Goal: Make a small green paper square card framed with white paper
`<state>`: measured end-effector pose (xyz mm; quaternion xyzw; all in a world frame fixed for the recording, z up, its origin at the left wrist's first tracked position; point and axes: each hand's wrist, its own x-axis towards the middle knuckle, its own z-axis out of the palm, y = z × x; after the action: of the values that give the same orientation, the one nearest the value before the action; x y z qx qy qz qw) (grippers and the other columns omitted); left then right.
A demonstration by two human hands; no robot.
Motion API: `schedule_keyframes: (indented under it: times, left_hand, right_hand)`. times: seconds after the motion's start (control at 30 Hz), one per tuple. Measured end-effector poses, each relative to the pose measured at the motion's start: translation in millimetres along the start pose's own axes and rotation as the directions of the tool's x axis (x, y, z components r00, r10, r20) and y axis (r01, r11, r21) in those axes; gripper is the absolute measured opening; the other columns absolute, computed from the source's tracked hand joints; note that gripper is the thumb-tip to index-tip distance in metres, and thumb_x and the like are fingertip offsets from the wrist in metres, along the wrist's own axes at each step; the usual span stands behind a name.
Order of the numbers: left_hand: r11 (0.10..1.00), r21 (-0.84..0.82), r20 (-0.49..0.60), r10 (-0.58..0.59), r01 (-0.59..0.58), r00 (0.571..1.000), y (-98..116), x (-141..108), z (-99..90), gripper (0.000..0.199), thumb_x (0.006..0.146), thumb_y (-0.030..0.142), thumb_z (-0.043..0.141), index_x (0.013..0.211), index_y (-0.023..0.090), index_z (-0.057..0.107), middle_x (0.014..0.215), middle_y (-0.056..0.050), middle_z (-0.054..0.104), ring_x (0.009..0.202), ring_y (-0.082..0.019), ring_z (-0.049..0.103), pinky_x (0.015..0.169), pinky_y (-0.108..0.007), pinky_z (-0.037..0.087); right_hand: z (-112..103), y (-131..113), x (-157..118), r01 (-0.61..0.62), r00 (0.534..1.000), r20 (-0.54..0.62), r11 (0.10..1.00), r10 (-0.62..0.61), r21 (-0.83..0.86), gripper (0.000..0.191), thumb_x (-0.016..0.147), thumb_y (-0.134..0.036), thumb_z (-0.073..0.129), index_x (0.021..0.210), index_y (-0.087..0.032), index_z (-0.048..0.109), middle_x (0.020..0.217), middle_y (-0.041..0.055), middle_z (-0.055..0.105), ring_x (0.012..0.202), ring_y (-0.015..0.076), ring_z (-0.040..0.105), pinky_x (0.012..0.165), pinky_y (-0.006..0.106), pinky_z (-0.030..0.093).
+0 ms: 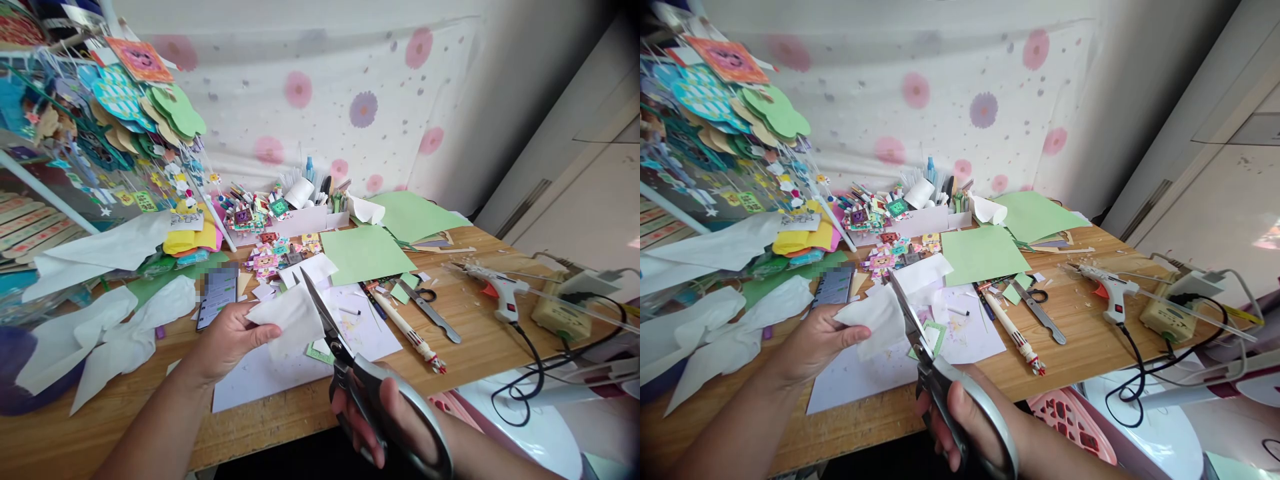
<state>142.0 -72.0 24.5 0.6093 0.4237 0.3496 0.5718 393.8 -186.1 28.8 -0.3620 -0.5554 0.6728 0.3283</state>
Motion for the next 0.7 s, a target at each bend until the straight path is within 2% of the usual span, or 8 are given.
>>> schedule_keyframes:
  times: [0.07,0.17,0.3,0.4,0.47,0.6,0.7]
  left_hand:
    - [0.999,-0.034,0.011,-0.025,0.026,1.000,-1.7,-0.5,-0.6,0.024,0.065,0.027,0.082,0.087,0.018,0.076,0.078,-0.004,0.074,0.075,-0.020,0.065,0.068,-0.027,0.051]
    - [0.992,-0.099,0.026,-0.077,0.079,0.997,-4.0,-0.2,-0.6,0.031,0.067,0.027,0.082,0.095,0.017,0.074,0.082,-0.005,0.075,0.075,-0.020,0.067,0.070,-0.028,0.052]
    - [0.976,-0.197,-0.015,-0.097,0.092,0.995,-6.2,2.8,3.5,0.047,0.067,0.026,0.082,0.111,0.019,0.065,0.090,-0.005,0.075,0.077,-0.018,0.067,0.068,-0.025,0.053]
    - [0.978,-0.183,-0.015,-0.107,0.103,0.994,-5.9,5.9,9.9,0.054,0.067,0.029,0.083,0.115,0.016,0.062,0.089,-0.006,0.074,0.073,-0.017,0.065,0.064,-0.024,0.051]
    - [0.981,-0.161,-0.005,-0.106,0.104,0.994,-4.5,7.9,15.2,0.055,0.066,0.032,0.083,0.114,0.015,0.063,0.090,-0.006,0.074,0.071,-0.016,0.064,0.064,-0.025,0.051]
    - [0.982,-0.134,0.036,-0.129,0.133,0.991,1.1,13.3,26.4,0.052,0.065,0.034,0.083,0.110,0.015,0.065,0.081,-0.004,0.074,0.069,-0.016,0.063,0.062,-0.025,0.051]
    - [0.976,-0.124,0.096,-0.168,0.180,0.981,5.2,21.8,32.0,0.049,0.067,0.036,0.082,0.107,0.014,0.066,0.076,-0.004,0.073,0.069,-0.017,0.064,0.061,-0.026,0.052]
  right_hand:
    - [0.8,0.9,0.0,-0.022,0.999,-0.043,0.999,0.024,0.035,0.080,0.069,-0.092,0.029,0.078,-0.017,0.057,0.056,-0.0018,0.043,0.049,0.0120,0.043,0.057,0.029,0.042]
    - [-5.1,14.8,3.2,0.044,0.987,-0.157,0.995,-0.030,0.085,0.076,0.074,-0.088,0.032,0.080,-0.016,0.058,0.049,-0.0046,0.042,0.040,0.0095,0.040,0.048,0.026,0.038]
    - [-26.2,33.1,11.8,0.168,0.925,-0.346,0.986,-0.155,0.006,0.056,0.081,-0.072,0.050,0.087,-0.017,0.060,0.050,-0.0051,0.048,0.037,0.0076,0.040,0.040,0.021,0.034]
    - [-41.2,22.9,21.5,0.157,0.869,-0.457,0.982,-0.190,-0.108,0.047,0.079,-0.063,0.061,0.088,-0.017,0.061,0.061,-0.0014,0.057,0.041,0.0085,0.047,0.040,0.021,0.036]
    - [-46.2,8.9,31.1,0.141,0.851,-0.492,0.982,-0.184,-0.122,0.041,0.076,-0.057,0.067,0.084,-0.016,0.061,0.060,-0.0009,0.057,0.046,0.0106,0.052,0.043,0.022,0.041]
    - [-47.6,-9.0,53.9,0.110,0.863,-0.494,0.994,-0.109,-0.029,0.029,0.068,-0.037,0.076,0.081,-0.016,0.061,0.061,-0.0018,0.059,0.050,0.0102,0.054,0.048,0.023,0.044]
    - [-51.1,-11.9,65.9,0.090,0.857,-0.510,0.996,-0.076,0.002,0.021,0.063,-0.024,0.073,0.074,-0.017,0.057,0.059,-0.0040,0.058,0.046,0.0092,0.052,0.045,0.022,0.043]
